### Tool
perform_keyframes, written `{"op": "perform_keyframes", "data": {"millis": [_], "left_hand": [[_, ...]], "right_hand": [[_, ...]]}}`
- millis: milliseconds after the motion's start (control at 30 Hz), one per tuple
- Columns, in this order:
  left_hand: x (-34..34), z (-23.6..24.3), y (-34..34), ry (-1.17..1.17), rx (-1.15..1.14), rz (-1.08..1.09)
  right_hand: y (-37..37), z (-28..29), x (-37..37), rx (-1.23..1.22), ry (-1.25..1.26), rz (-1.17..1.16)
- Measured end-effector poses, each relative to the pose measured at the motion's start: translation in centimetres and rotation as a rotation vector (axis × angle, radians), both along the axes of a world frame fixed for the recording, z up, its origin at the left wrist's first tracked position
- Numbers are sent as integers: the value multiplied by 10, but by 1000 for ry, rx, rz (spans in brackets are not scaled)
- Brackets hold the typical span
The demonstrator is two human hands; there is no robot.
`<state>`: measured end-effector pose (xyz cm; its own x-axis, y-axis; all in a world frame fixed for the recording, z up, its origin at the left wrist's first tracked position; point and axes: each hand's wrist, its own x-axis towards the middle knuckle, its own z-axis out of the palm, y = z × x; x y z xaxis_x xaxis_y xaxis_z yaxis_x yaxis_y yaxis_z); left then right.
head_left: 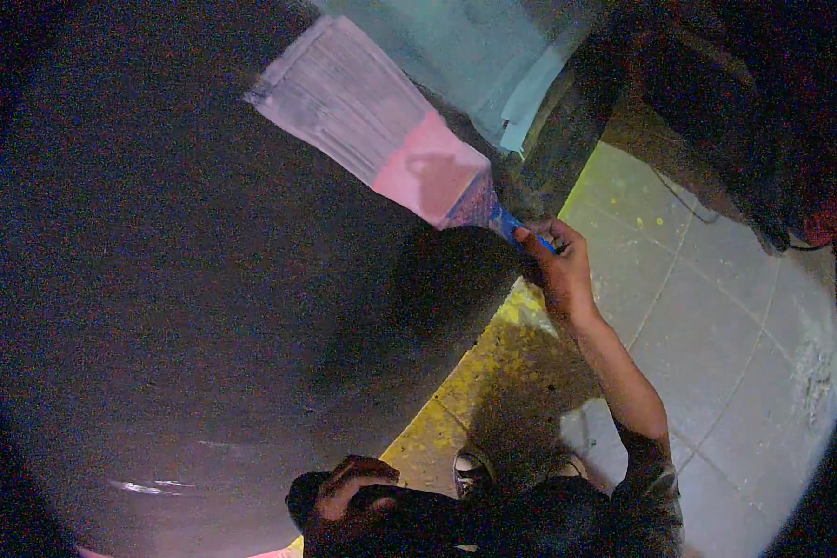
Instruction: Painting a wall with pink paint using a brush.
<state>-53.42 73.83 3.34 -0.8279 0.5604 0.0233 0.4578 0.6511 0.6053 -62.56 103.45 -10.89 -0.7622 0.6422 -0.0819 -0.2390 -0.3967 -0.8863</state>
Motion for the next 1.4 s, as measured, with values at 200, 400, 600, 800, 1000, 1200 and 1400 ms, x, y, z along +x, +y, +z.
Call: {"op": "perform_keyframes", "data": {"millis": [200, 400, 600, 800, 1000, 1200, 1400], "left_hand": [[9, 4, -1, -27, 93, -22], [8, 8, -16, -8, 15, -87], [-4, 14, -20, -181, 1, -181], [2, 14, -35, -32, -31, -201], [6, 15, -38, -44, -21, -213], [8, 17, -28, -68, 5, -176], [8, 14, -30, -35, 24, -189]], "right_hand": [[-4, -37, 19, -29, -16, 50], [-5, -70, 36, -21, -81, 45], [11, -99, 67, 47, -168, -63], [8, -67, 60, 122, -214, -36], [13, -23, 41, 272, -161, -75], [34, 28, 24, 324, -9, -147], [47, 89, 17, 386, 13, -177]]}}
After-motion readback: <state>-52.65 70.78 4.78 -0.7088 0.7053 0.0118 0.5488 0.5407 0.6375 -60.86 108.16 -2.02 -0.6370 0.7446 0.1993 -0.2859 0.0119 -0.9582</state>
